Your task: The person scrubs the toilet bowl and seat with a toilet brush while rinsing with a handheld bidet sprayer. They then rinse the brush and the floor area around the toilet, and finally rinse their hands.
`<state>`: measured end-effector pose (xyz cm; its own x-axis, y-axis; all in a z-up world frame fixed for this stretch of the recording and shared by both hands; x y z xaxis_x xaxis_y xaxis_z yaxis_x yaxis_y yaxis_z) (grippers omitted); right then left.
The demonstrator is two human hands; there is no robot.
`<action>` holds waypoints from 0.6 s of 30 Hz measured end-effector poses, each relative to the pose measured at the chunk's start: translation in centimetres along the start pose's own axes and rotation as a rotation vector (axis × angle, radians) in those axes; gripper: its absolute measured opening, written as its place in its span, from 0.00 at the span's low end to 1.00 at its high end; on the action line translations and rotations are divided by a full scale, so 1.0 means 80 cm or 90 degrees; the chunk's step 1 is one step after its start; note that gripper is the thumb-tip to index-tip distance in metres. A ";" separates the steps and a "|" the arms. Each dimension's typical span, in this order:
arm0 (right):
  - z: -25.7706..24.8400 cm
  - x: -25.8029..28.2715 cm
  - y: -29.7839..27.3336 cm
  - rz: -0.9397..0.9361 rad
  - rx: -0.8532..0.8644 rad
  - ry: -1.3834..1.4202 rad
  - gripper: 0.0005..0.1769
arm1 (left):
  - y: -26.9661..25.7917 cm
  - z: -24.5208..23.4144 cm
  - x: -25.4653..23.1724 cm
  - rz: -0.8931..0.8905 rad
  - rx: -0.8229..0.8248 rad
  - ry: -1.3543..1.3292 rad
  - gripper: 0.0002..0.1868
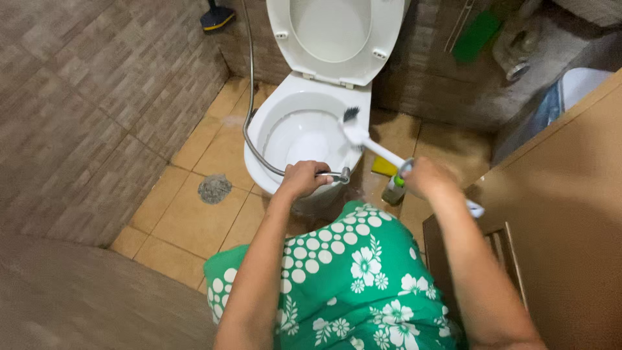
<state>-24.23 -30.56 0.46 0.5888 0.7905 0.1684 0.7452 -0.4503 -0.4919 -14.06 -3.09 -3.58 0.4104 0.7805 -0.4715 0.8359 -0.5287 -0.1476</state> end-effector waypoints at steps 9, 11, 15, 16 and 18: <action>-0.006 -0.018 0.043 -0.016 -0.076 0.064 0.25 | -0.001 0.033 -0.021 -0.013 -0.044 0.020 0.16; -0.001 -0.028 0.047 -0.014 -0.066 0.124 0.25 | 0.002 0.041 -0.028 -0.035 -0.061 0.030 0.16; 0.015 -0.056 0.054 -0.048 -0.132 0.240 0.22 | 0.007 0.055 -0.041 -0.028 -0.156 0.023 0.15; 0.021 -0.065 0.057 -0.039 -0.155 0.251 0.22 | 0.011 0.058 -0.044 -0.030 -0.166 0.030 0.14; 0.027 -0.077 0.068 -0.024 -0.203 0.272 0.21 | 0.023 0.061 -0.051 -0.028 -0.194 0.045 0.14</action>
<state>-24.54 -36.98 -5.11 0.5853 0.5993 0.5462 0.7874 -0.5808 -0.2065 -16.00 -8.91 -6.19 0.3864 0.8274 -0.4075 0.9199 -0.3777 0.1053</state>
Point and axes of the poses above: each hand's wrist, its own y-axis towards the middle knuckle, its own z-axis out of the palm, x = y × z, the point moved 3 cm from there along y, towards the middle knuckle, and after that the axes turned 1 degree about x, right-handed, at the moved point
